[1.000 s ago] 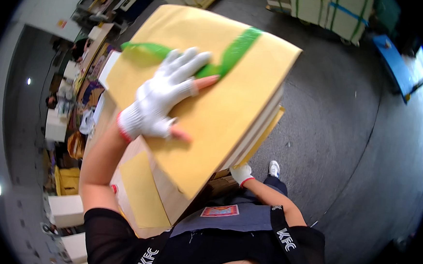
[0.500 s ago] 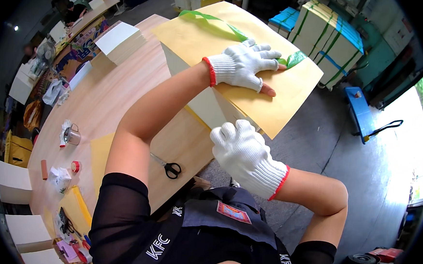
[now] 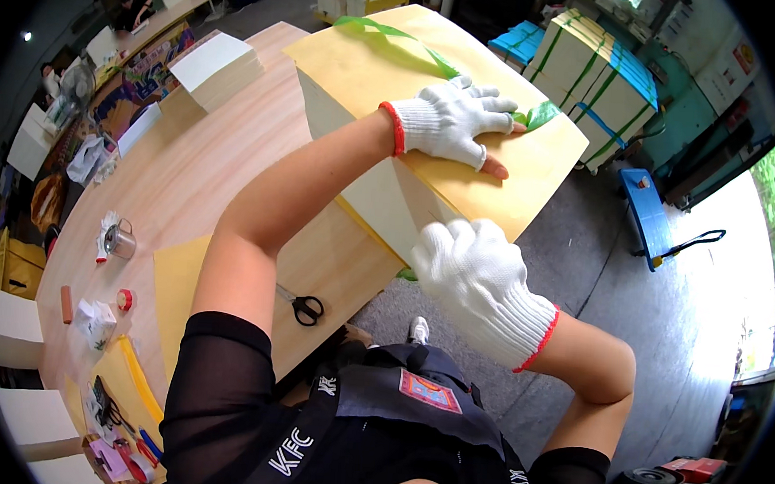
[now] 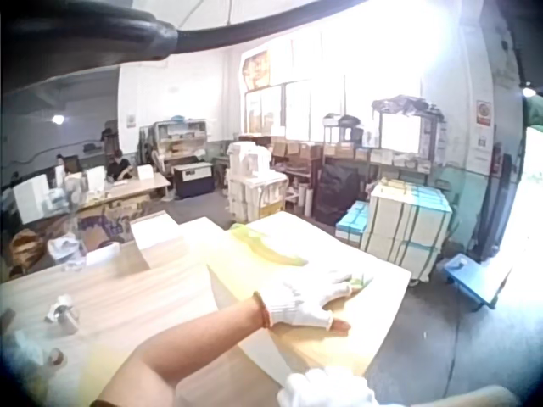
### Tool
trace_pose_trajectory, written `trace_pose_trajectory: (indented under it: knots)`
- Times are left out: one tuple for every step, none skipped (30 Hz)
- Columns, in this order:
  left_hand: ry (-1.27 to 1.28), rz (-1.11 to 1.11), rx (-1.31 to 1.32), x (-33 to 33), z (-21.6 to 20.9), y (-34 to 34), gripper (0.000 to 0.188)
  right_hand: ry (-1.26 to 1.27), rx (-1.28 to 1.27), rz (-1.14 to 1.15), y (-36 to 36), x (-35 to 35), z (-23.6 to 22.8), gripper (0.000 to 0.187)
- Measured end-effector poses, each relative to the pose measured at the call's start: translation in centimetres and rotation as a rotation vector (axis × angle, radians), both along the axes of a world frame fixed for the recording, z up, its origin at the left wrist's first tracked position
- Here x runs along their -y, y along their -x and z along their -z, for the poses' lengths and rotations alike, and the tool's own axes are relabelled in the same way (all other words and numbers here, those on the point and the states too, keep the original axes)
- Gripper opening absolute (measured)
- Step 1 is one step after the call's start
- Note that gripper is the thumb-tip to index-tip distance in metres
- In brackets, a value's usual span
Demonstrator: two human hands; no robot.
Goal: The person stacks white notebooks on a table, wraps the stack in yellow paper, and secures the bundle with green tape. The person uses scissors to cut the tape and ties a knot to finish the package.
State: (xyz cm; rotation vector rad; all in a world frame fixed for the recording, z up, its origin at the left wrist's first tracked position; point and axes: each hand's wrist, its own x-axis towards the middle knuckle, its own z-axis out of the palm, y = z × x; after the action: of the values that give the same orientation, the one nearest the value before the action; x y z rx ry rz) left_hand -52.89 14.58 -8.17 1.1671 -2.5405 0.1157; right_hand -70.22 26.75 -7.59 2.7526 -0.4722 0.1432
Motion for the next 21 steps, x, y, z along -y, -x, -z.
trace_pose_trajectory:
  knots:
    - [-0.004, -0.009, 0.001, 0.1, 0.1, -0.1, 0.071, 0.015, -0.136, -0.052, 0.0, -0.3, -0.6, 0.023]
    - [-0.008, -0.019, 0.002, 0.1, 0.2, -0.2, 0.07, -0.037, -0.102, -0.007, -0.1, -0.2, -1.2, 0.023]
    - [-0.001, -0.027, 0.006, -0.1, 0.2, -0.3, 0.07, -0.089, -0.069, 0.039, -0.5, 0.3, -1.8, 0.023]
    - [0.008, -0.013, 0.002, 0.1, 0.1, 0.1, 0.07, -0.139, -0.042, 0.108, -0.7, 1.2, -2.2, 0.024]
    - [0.016, -0.016, 0.004, -0.1, 0.1, 0.1, 0.07, -0.176, 0.023, 0.127, -1.1, 2.4, -2.6, 0.025]
    - [0.026, -0.015, 0.011, 0.1, 0.5, 0.1, 0.069, -0.173, 0.02, 0.197, -1.3, 3.2, -2.6, 0.025]
    - [0.043, -0.018, 0.02, 0.4, 0.7, -0.2, 0.069, -0.142, 0.055, 0.155, -1.2, 3.2, -2.5, 0.023]
    - [0.06, -0.02, 0.029, 0.6, 0.8, -0.4, 0.069, -0.11, 0.09, 0.113, -1.1, 3.3, -2.3, 0.022]
    - [0.051, -0.029, 0.024, 0.7, 1.0, -0.4, 0.069, -0.079, 0.125, 0.072, -1.0, 3.3, -2.0, 0.021]
    - [0.04, -0.04, 0.016, 0.5, 1.0, -0.2, 0.07, -0.05, 0.158, 0.029, -0.9, 3.2, -1.7, 0.019]
    - [0.028, -0.049, 0.009, 0.3, 1.0, -0.1, 0.07, -0.162, 0.156, 0.017, -0.6, 3.0, -1.9, 0.018]
    - [0.024, -0.044, 0.008, 0.2, 0.6, 0.0, 0.07, -0.272, 0.156, 0.008, -0.5, 2.9, -2.2, 0.018]
    - [0.012, -0.036, 0.008, 0.0, 0.2, 0.0, 0.071, -0.528, 0.12, 0.032, -0.2, 2.4, -3.4, 0.018]
    - [-0.002, -0.025, 0.008, -0.1, 0.1, 0.2, 0.071, -0.788, 0.084, 0.061, 0.1, 2.0, -4.5, 0.018]
    - [0.001, -0.016, 0.01, 0.1, 0.3, 0.2, 0.073, -1.13, 0.049, 0.191, -0.1, 2.0, -5.0, 0.024]
    - [-0.028, -0.032, 0.016, 0.0, 0.0, 0.2, 0.073, -1.321, 0.067, 0.27, -0.3, 1.8, -4.9, 0.024]
    - [-0.032, -0.036, 0.012, -0.1, 0.0, 0.1, 0.073, -1.51, 0.085, 0.352, -0.7, 1.6, -4.6, 0.025]
    - [-0.037, -0.041, 0.01, -0.2, 0.1, 0.0, 0.072, -1.698, 0.103, 0.437, -1.0, 1.3, -4.4, 0.027]
    - [-0.037, -0.037, 0.01, -0.2, -0.1, -0.1, 0.073, -1.733, 0.07, 0.428, -1.3, 0.8, -4.7, 0.03]
    - [-0.005, -0.052, 0.013, -0.3, 0.0, -0.2, 0.074, -1.735, 0.018, 0.416, -1.7, 0.2, -3.9, 0.029]
    - [-0.024, -0.082, 0.016, -0.7, 0.0, -0.2, 0.075, -1.594, 0.079, 0.295, -2.1, -0.5, -2.8, 0.031]
